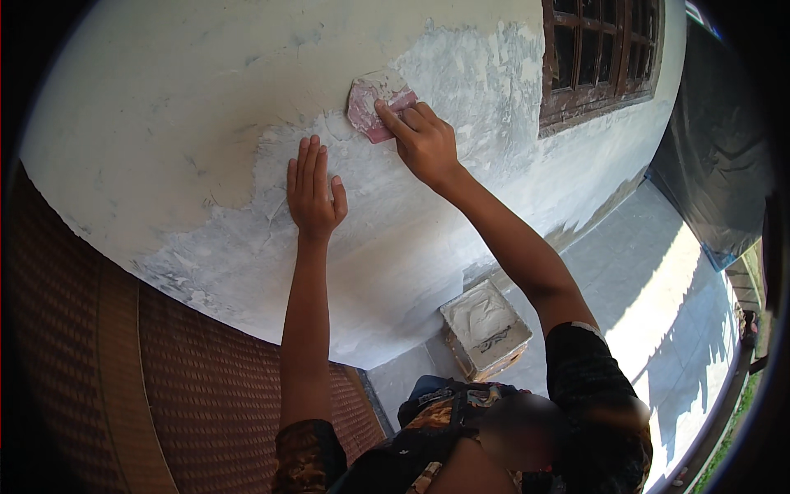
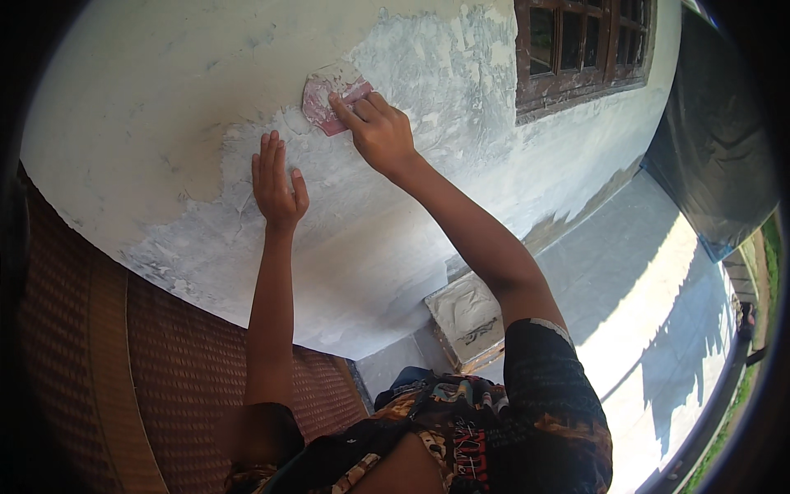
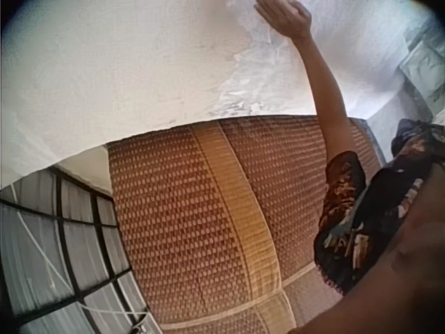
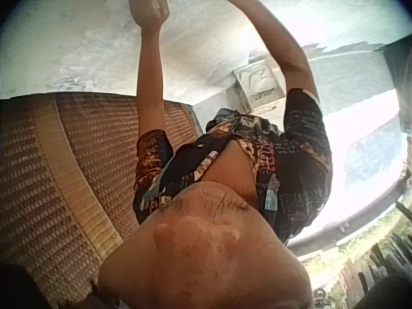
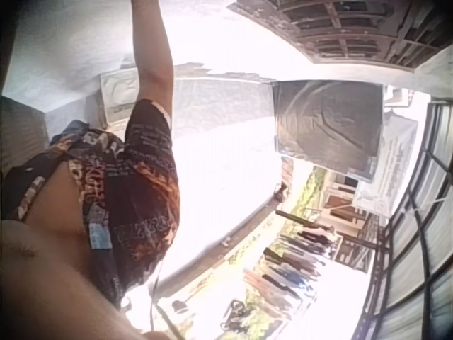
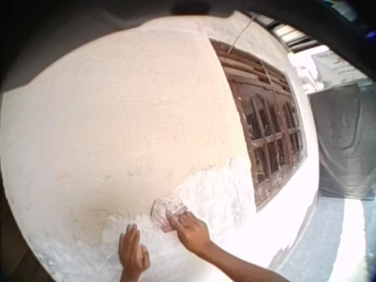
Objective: The person applies wall putty to an exterior wall with a putty knife, using a plastic board to hold the putty.
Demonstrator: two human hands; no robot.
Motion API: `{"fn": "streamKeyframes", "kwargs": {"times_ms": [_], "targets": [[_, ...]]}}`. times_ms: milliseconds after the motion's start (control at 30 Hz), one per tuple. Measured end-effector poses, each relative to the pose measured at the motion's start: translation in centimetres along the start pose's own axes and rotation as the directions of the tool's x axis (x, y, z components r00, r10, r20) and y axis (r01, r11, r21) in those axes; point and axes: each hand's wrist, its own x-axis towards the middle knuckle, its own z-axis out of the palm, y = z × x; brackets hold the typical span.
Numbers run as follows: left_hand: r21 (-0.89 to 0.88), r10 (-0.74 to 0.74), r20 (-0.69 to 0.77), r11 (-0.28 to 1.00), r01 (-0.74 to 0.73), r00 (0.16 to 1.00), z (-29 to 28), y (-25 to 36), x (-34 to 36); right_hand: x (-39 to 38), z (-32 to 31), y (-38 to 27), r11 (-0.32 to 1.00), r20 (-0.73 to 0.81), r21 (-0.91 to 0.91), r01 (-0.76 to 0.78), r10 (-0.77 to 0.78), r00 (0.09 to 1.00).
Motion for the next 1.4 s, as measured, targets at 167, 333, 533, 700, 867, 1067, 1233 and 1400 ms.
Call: {"fn": "streamKeyframes", "kwargs": {"times_ms": [167,333,533,700,867,1067,1233,1400], "targets": [[0.017,0.01,0.008,1.0,-0.01,1.0,-0.4,-0.1,-0.1,-4.7,0.0,0.1,0.997,0.102,0.061,0.038,-0.045,0.994],[0.017,0.01,0.003,1.0,-0.01,1.0,-0.6,-0.1,0.0,-2.4,-2.0,-0.4,0.997,0.023,0.077,0.007,-0.009,1.0],[0.01,0.012,-0.004,1.0,-0.012,1.0,-0.1,0.0,0.1,-1.7,0.7,0.1,0.997,0.027,-0.052,-0.051,0.053,0.998],[0.012,0.003,0.009,1.0,-0.004,1.0,-0.8,-0.3,-0.1,-5.1,0.7,-3.1,0.993,0.042,0.114,-0.032,0.028,0.999],[-0.007,0.001,-0.003,1.0,-0.001,1.0,-0.1,0.2,0.0,-0.6,-1.5,-1.4,0.988,-0.021,0.049,-0.149,0.15,0.988],[0.002,0.008,-0.005,1.0,-0.008,1.0,-0.1,0.0,-0.2,-4.9,1.2,-2.0,0.991,0.052,0.024,-0.135,0.134,0.99],[0.017,0.004,0.002,1.0,-0.004,1.0,-0.4,-0.2,-0.2,-3.9,-0.7,-2.9,0.983,0.046,0.139,-0.123,0.117,0.992],[0.014,0.0,0.0,1.0,0.0,1.0,-0.3,0.0,0.1,0.6,-0.2,-0.6,0.998,-0.035,0.04,-0.057,0.059,0.998]]}}
